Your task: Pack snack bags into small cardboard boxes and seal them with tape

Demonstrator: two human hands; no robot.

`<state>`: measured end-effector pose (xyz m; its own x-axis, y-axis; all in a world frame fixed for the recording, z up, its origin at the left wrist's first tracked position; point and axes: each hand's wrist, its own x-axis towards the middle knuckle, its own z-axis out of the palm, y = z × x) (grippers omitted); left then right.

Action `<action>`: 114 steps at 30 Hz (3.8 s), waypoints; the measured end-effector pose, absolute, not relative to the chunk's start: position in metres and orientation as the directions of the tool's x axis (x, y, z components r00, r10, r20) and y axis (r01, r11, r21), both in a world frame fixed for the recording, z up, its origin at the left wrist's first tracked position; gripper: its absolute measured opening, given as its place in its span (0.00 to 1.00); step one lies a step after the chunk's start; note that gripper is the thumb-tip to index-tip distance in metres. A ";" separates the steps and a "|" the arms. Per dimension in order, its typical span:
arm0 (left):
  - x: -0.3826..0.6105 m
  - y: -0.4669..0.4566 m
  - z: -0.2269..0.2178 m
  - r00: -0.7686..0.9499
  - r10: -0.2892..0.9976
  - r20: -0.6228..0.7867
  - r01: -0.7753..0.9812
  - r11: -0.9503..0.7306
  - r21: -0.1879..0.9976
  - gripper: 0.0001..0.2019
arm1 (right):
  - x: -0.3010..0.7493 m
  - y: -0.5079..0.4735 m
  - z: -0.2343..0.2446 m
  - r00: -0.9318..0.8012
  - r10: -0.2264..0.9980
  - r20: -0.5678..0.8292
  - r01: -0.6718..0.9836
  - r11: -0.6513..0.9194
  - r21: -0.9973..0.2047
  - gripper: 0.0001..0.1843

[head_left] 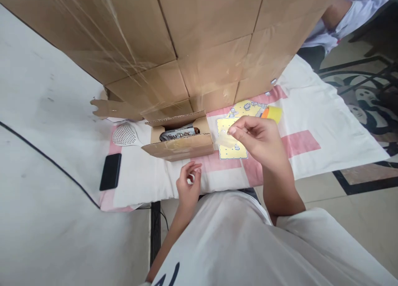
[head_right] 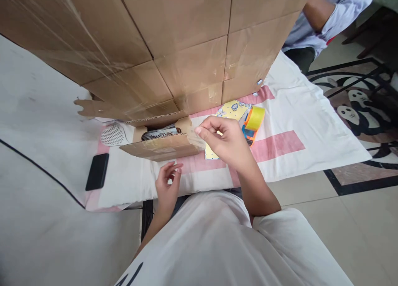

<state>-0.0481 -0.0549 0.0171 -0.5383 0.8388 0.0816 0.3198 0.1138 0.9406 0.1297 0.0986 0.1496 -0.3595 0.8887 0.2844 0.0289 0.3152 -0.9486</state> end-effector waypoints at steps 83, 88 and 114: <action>-0.126 0.018 0.051 -0.242 0.895 0.376 0.958 0.159 0.238 0.47 | -0.029 0.215 0.147 -0.745 0.387 -0.543 0.612 0.075 -0.787 0.11; -0.126 0.017 0.052 -0.206 0.897 0.391 0.968 0.130 0.213 0.42 | -0.031 0.209 0.147 -0.754 0.455 -0.473 0.622 0.266 -0.736 0.08; -0.130 0.019 0.049 -0.171 0.921 0.351 0.978 0.116 0.171 0.37 | 0.003 0.186 0.171 -0.858 0.501 -0.118 0.368 0.437 -0.821 0.11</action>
<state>-0.1301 0.0186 0.0485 -0.1708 0.9206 0.3511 0.9783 0.1161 0.1714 0.0028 0.1858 0.1709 -0.8576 0.5007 -0.1178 0.3678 0.4368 -0.8210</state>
